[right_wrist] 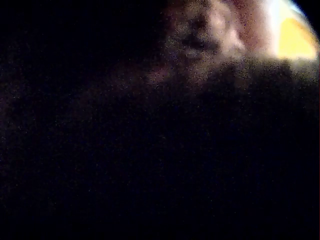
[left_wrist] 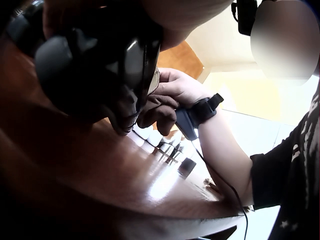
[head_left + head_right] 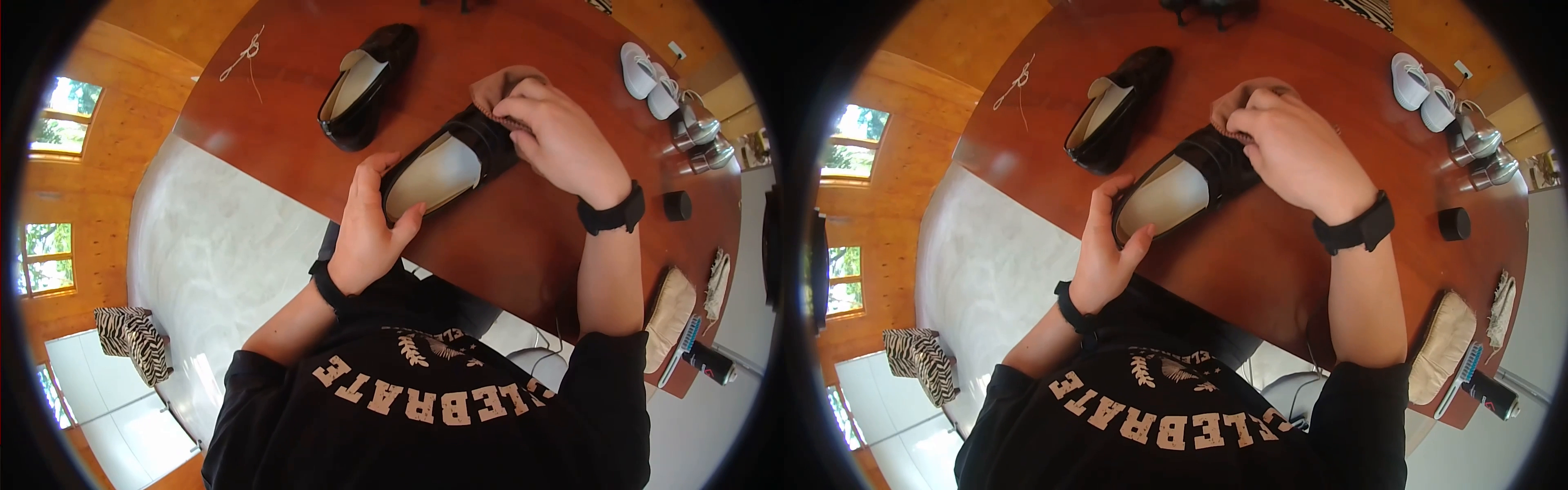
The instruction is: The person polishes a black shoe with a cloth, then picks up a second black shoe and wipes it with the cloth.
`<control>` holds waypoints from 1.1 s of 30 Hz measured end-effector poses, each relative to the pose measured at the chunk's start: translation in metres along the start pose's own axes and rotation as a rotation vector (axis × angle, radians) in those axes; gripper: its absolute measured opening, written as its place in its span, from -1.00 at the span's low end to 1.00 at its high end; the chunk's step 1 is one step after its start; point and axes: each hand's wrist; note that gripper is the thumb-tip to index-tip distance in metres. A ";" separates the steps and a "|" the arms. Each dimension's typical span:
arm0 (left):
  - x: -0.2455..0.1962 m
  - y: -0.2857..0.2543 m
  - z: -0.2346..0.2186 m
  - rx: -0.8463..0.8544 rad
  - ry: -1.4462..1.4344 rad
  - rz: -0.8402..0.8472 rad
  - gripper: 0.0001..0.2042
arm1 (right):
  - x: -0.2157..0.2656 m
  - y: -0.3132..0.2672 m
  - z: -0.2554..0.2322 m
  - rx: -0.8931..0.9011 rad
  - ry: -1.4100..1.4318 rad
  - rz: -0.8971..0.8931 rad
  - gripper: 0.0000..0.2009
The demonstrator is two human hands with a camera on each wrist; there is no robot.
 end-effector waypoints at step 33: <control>-0.021 0.053 -0.062 0.329 -1.722 -0.324 -0.26 | 0.011 0.003 -0.009 0.093 0.058 0.041 -0.78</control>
Point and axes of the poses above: each hand's wrist, its own y-axis towards the middle knuckle, its own z-axis out of the palm, x = y × z, and after that the axes turned 10 degrees about -x, right-handed
